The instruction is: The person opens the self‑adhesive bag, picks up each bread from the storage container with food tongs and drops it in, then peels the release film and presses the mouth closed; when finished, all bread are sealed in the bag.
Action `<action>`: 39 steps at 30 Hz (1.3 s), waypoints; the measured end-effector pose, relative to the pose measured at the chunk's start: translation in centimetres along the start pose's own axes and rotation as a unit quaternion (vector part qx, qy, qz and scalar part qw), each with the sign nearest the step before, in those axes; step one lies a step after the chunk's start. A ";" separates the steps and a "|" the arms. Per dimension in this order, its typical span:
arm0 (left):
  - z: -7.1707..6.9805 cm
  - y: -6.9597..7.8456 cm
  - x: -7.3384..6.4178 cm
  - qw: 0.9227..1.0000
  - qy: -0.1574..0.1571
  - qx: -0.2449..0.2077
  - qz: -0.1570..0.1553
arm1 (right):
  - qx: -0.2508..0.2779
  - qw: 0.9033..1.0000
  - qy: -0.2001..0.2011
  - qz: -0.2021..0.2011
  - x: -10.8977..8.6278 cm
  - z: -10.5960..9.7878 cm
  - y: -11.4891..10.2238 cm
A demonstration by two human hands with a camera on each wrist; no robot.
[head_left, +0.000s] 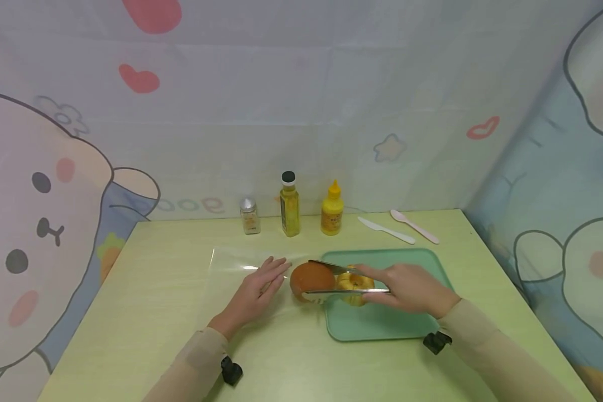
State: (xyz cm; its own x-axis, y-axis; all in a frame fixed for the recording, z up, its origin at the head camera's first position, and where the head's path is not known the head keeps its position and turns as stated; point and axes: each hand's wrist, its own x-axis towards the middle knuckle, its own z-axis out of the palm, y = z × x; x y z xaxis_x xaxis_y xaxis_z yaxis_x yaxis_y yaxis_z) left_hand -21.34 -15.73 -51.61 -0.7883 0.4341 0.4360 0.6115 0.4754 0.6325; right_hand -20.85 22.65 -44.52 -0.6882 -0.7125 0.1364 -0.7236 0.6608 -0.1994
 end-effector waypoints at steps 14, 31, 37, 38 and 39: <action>0.4 0.3 0.2 1.000 -0.008 0.025 0.015 | -0.034 0.999 -0.023 -0.035 2.4 -0.1 -0.9; 0.6 1.0 0.4 0.999 -0.036 0.014 -0.001 | -0.063 0.996 -0.040 -0.051 4.7 0.1 -1.8; 0.7 1.3 0.6 0.999 -0.007 0.032 0.007 | -0.047 0.997 -0.038 -0.040 5.5 0.1 -2.8; 0.7 1.3 0.6 0.999 -0.002 0.039 0.011 | -0.048 0.997 -0.036 -0.043 5.7 0.1 -2.9; 0.7 1.4 0.7 0.999 0.004 0.046 0.016 | -0.051 0.997 -0.034 -0.047 5.8 0.1 -3.1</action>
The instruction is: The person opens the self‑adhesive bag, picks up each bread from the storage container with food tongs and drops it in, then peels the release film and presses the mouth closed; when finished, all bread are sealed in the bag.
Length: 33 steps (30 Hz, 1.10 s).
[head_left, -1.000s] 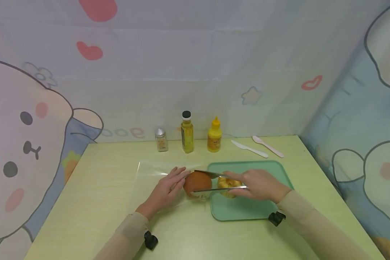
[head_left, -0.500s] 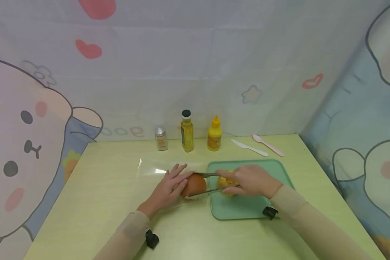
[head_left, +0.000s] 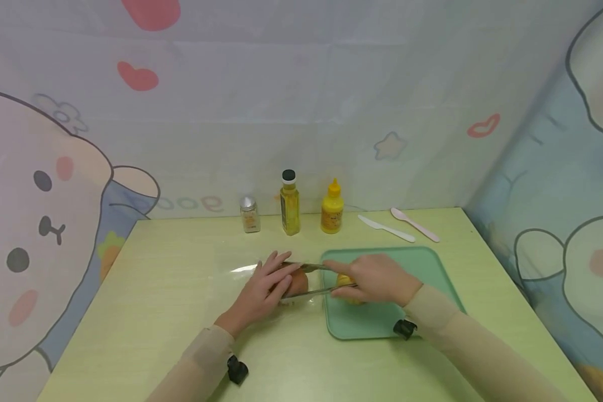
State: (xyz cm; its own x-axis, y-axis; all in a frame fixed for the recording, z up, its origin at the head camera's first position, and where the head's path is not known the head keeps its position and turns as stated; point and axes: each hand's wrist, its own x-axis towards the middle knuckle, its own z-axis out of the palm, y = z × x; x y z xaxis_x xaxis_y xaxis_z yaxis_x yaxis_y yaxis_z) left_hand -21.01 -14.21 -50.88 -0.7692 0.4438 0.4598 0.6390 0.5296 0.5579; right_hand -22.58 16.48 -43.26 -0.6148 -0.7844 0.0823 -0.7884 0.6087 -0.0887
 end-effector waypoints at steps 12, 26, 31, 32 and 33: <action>0.2 0.3 0.3 1.000 0.014 0.021 0.014 | -0.006 1.000 0.005 -0.002 1.1 1.2 -1.1; 0.1 0.7 0.3 1.000 0.009 0.026 0.003 | 0.001 1.000 0.007 0.016 1.8 1.8 -2.0; -0.3 0.2 0.1 1.000 0.015 -0.018 -0.018 | 0.006 1.000 0.006 0.005 1.6 2.4 -1.4; -0.3 0.1 0.1 0.999 0.015 -0.027 -0.020 | 0.006 1.000 0.009 -0.001 1.6 2.5 -1.2; -0.5 0.0 0.1 0.999 0.013 -0.035 -0.023 | 0.001 1.000 0.013 -0.008 1.5 2.6 -1.1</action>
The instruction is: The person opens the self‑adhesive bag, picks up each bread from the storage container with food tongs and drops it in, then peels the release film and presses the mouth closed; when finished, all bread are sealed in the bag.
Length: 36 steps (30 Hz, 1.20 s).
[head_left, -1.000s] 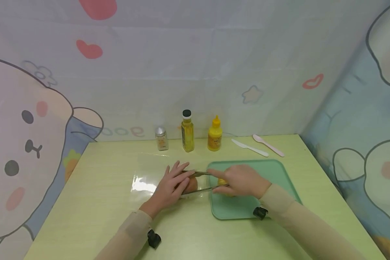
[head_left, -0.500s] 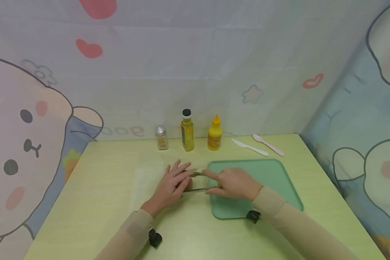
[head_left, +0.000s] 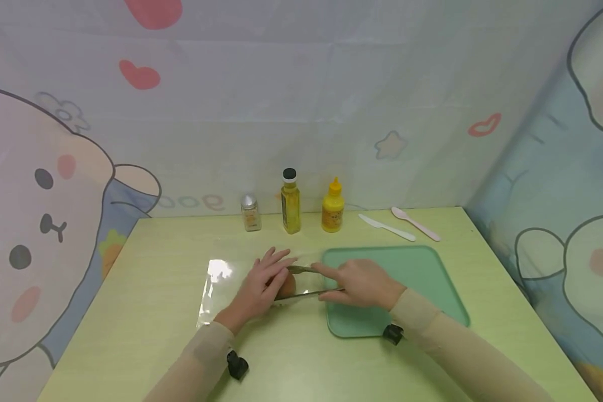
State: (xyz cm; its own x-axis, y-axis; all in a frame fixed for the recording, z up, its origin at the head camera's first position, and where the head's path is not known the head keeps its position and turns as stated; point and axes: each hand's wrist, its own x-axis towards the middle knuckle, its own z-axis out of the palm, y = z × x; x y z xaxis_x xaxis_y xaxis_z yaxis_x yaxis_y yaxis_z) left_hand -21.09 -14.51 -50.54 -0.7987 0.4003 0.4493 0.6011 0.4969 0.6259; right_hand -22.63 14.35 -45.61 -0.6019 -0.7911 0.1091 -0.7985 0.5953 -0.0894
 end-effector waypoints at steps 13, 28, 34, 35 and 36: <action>0.0 0.2 0.1 1.000 -0.001 0.011 0.023 | 0.002 1.000 0.006 -0.031 0.0 -0.5 0.5; 0.6 1.2 0.3 0.998 0.001 0.029 0.052 | 0.045 0.997 -0.032 0.046 0.7 -0.4 -0.3; 0.2 1.3 0.5 0.999 -0.012 0.028 0.037 | 0.008 1.000 -0.003 0.010 0.8 -0.5 -0.7; 0.2 1.3 0.5 0.999 -0.016 0.028 0.033 | -0.001 1.000 0.001 0.000 0.8 -0.4 -0.7; 0.1 1.3 0.6 0.999 -0.021 0.024 0.028 | -0.010 1.000 0.005 -0.011 0.8 -0.4 -0.7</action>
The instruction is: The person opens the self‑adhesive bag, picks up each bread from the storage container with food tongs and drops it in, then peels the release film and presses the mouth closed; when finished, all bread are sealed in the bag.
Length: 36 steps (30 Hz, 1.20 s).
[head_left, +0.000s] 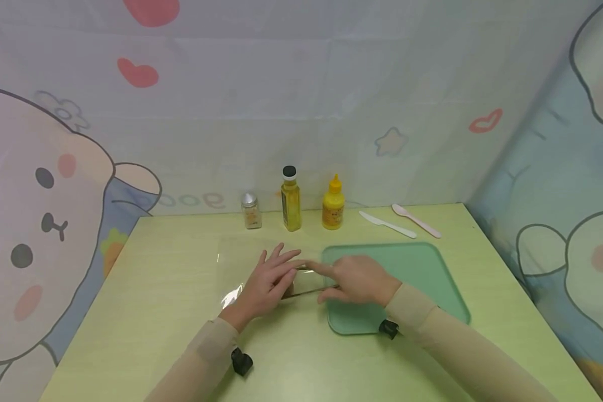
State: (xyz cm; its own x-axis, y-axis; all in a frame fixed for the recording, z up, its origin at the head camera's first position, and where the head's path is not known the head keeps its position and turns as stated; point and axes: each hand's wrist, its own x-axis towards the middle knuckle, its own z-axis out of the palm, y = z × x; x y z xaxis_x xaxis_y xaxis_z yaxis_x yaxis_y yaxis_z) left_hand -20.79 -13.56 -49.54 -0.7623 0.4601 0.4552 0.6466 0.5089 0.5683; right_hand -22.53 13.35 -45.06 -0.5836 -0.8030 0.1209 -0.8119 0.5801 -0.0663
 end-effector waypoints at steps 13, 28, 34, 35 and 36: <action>0.3 0.2 0.4 1.000 -0.008 0.008 0.025 | 0.016 1.000 -0.024 -0.003 0.1 0.6 0.0; 0.4 0.9 0.4 1.000 -0.012 0.004 0.018 | 0.017 0.999 -0.026 0.044 0.5 0.2 -1.2; 0.1 -0.3 0.0 1.000 -0.006 -0.008 -0.010 | 0.050 0.995 -0.052 0.072 0.3 0.2 -0.7; 0.0 -0.5 -0.1 1.000 -0.006 -0.013 -0.014 | 0.056 0.994 -0.056 0.078 0.2 0.2 -0.5; -0.1 -0.5 -0.1 1.000 -0.005 -0.017 -0.016 | 0.061 0.993 -0.058 0.082 -0.1 0.1 -0.4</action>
State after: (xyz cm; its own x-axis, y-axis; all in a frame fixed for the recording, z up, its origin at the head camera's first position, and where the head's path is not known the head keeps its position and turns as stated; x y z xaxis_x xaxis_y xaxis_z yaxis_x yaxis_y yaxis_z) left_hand -21.03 -13.95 -49.87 -0.7824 0.4514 0.4291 0.6199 0.4983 0.6061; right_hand -22.18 13.16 -45.10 -0.7010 -0.7130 -0.0169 -0.6968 0.6897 -0.1969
